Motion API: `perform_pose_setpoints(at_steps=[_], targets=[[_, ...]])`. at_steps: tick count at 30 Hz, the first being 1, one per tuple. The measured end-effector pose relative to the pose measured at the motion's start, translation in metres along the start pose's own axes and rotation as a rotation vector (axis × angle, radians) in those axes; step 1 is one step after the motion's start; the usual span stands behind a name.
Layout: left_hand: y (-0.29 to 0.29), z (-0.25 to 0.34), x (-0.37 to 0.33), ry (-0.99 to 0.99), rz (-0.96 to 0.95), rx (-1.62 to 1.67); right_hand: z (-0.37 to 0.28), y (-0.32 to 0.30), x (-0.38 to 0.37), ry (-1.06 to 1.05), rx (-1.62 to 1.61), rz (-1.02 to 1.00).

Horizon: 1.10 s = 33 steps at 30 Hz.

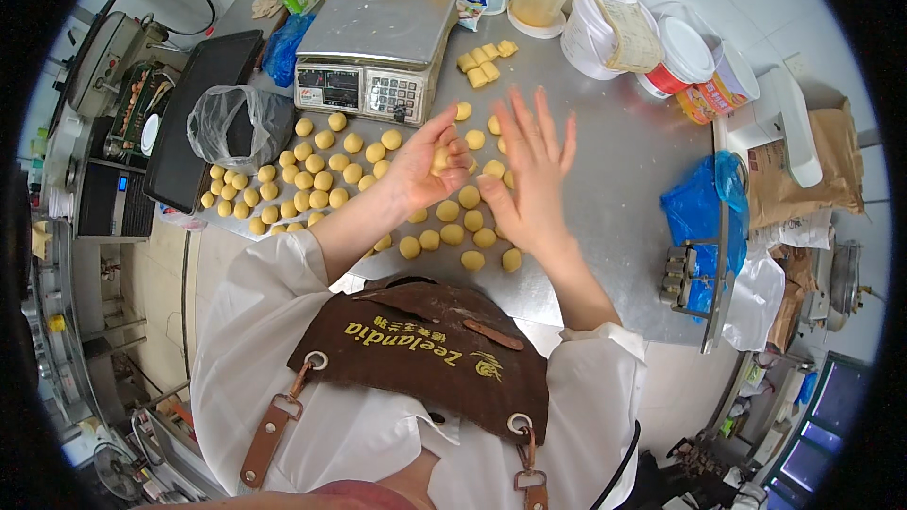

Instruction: The person rolls small pieces of dough into uniform spheres by hand on a stainless steel bakery counter.

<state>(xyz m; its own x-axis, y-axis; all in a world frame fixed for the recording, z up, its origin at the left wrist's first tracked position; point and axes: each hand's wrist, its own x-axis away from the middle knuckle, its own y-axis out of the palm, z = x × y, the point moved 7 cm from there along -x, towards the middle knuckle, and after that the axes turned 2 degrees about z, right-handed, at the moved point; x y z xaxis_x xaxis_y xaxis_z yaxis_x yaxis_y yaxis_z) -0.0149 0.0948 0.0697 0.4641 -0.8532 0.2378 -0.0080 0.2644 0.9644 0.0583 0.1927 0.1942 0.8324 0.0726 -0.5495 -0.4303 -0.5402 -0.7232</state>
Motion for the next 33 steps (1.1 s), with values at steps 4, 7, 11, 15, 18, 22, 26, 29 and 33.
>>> perform_pose_setpoints(at_steps=[4, 7, 11, 15, 18, 22, 26, 29, 33], targets=[[0.030, 0.004, 0.006, 0.095, 0.301, -0.124, 0.028, -0.008, 0.013, 0.126, -0.024, 0.029], [0.022, 0.008, 0.004, 0.057, 0.290, -0.168, 0.041, -0.006, 0.024, 0.180, -0.027, 0.012], [-0.024, 0.013, -0.010, -0.103, 0.093, 0.034, 0.058, -0.001, 0.044, 0.258, -0.090, 0.015], [-0.046, 0.020, -0.031, -0.021, 0.447, 0.025, 0.076, 0.010, 0.063, 0.362, -0.127, -0.007], [-0.080, 0.055, -0.072, 0.026, 0.267, -0.338, 0.087, 0.016, 0.070, 0.411, -0.177, -0.012], [-0.053, 0.094, -0.129, 0.357, 0.453, -1.163, 0.105, 0.023, 0.069, 0.467, -0.212, -0.001], [-0.060, 0.109, -0.150, 0.365, 0.598, -1.470, 0.120, 0.033, 0.053, 0.447, -0.239, 0.005], [-0.091, 0.126, -0.137, 0.737, 0.587, -1.440, 0.135, 0.051, 0.025, 0.393, -0.259, 0.041], [-0.098, 0.112, -0.104, 0.584, 0.542, -1.376, 0.190, 0.104, -0.028, 0.398, -0.171, 0.022]])
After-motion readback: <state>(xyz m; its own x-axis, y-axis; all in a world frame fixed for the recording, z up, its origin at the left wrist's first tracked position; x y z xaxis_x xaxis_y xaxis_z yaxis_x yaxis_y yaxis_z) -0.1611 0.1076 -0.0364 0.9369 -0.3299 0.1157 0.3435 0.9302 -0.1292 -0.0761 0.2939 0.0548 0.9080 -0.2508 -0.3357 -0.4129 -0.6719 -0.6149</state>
